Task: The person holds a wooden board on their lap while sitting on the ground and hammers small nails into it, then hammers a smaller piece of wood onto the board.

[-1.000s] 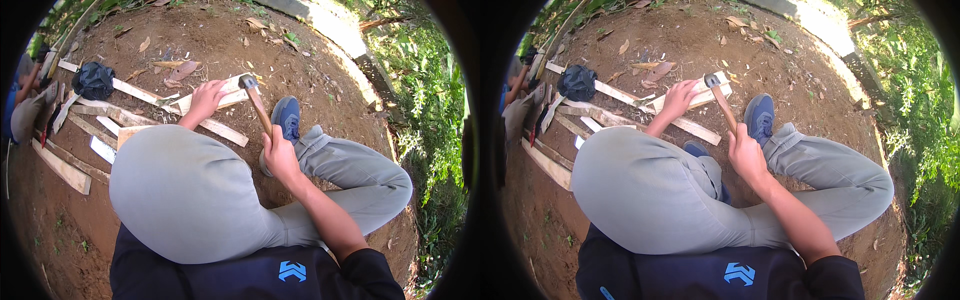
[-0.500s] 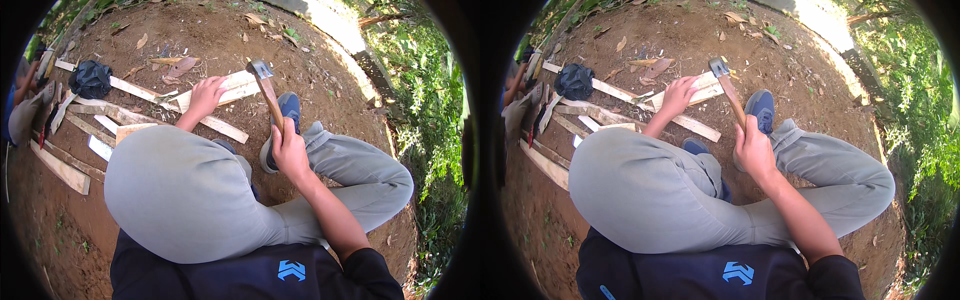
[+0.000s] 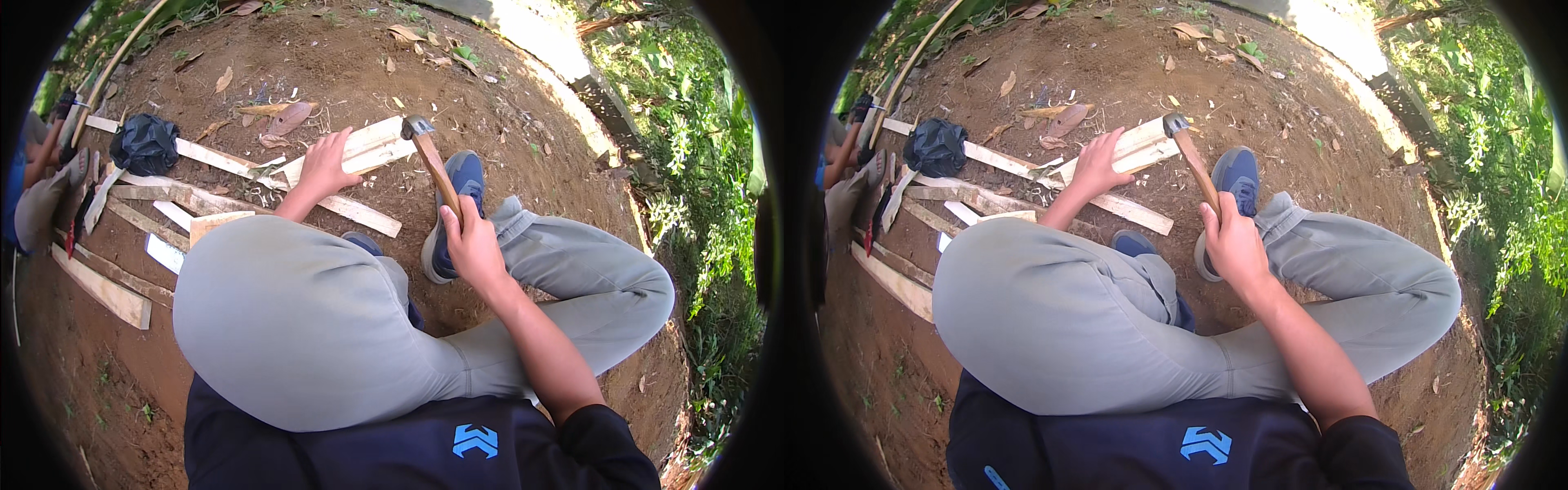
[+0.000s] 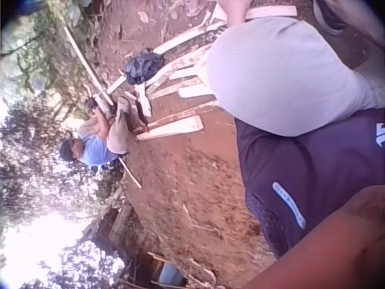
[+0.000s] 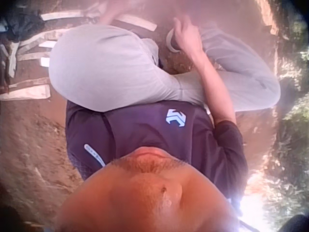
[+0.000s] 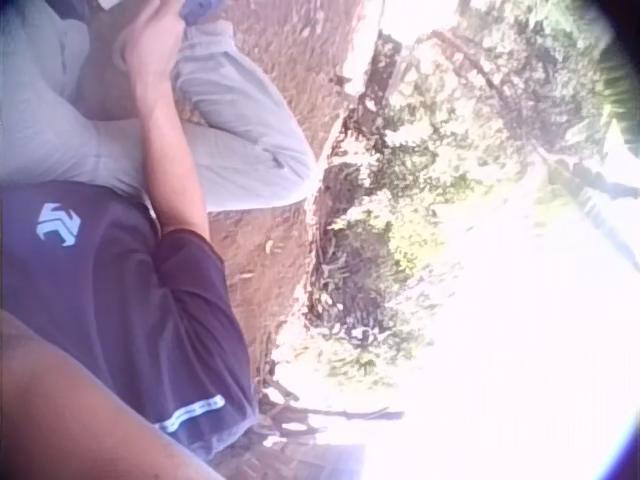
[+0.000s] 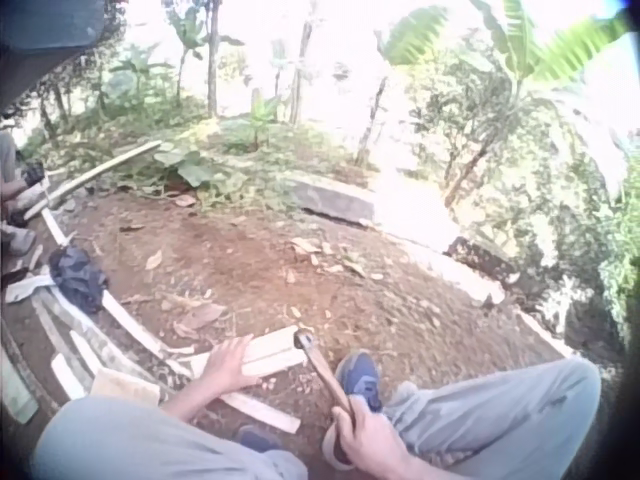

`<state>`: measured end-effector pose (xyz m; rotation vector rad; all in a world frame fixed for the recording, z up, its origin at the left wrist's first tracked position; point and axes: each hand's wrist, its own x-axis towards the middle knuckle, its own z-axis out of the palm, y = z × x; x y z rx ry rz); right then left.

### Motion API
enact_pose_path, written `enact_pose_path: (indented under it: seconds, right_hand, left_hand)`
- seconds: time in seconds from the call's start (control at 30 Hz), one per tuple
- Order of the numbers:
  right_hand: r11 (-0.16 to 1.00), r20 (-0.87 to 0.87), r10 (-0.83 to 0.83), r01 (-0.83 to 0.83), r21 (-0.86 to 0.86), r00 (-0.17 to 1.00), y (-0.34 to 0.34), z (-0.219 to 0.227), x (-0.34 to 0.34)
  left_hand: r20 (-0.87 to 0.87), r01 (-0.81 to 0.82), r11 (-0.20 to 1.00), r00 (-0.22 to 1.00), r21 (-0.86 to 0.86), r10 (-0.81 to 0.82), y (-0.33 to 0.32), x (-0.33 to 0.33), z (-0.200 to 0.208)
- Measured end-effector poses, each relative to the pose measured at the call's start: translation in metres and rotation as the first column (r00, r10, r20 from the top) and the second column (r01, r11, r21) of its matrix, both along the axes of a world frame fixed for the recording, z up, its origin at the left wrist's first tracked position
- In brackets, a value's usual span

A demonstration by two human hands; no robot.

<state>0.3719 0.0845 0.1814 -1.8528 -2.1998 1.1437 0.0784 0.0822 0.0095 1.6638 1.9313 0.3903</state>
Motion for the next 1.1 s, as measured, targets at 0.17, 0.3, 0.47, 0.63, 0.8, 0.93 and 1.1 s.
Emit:
enact_pose_path:
  seconds: [0.17, 0.3, 0.47, 0.63, 0.8, 0.93, 1.1]
  right_hand:
    - [0.996, -0.044, -0.082, 0.084, 0.023, 0.996, 0.011, 0.004, 0.005]
    - [0.989, -0.046, -0.138, 0.135, -0.061, 0.989, 0.015, 0.009, 0.004]
    - [0.983, -0.09, -0.157, 0.147, -0.107, 0.984, 0.014, 0.009, 0.005]
    - [0.97, -0.2, -0.231, 0.21, -0.119, 0.952, 0.017, 0.009, -0.001]
    - [0.95, -0.222, -0.309, 0.289, -0.116, 0.925, 0.027, 0.007, 0.005]
    - [0.944, -0.234, -0.321, 0.292, -0.152, 0.918, 0.03, 0.01, 0.004]
    - [0.954, -0.186, -0.293, 0.274, -0.121, 0.938, 0.025, -0.003, 0.009]
  left_hand:
    - [-0.001, 0.001, 0.999, 1.0, 0.037, -0.001, -0.002, -0.005, -0.009]
    - [0.077, -0.047, 0.998, 0.996, 0.044, 0.044, 0.001, -0.011, -0.009]
    - [0.224, -0.099, 0.995, 0.971, 0.032, 0.09, 0.011, -0.022, 0.007]
    - [0.712, -0.082, 0.994, 0.694, -0.075, 0.111, 0.009, -0.071, 0.0]
    - [0.754, -0.048, 0.989, 0.642, -0.142, 0.14, 0.002, -0.077, 0.005]
    - [0.649, -0.095, 0.992, 0.749, -0.089, 0.129, -0.008, -0.073, -0.004]
    - [0.198, -0.051, 0.995, 0.98, 0.083, 0.034, 0.001, -0.038, 0.006]
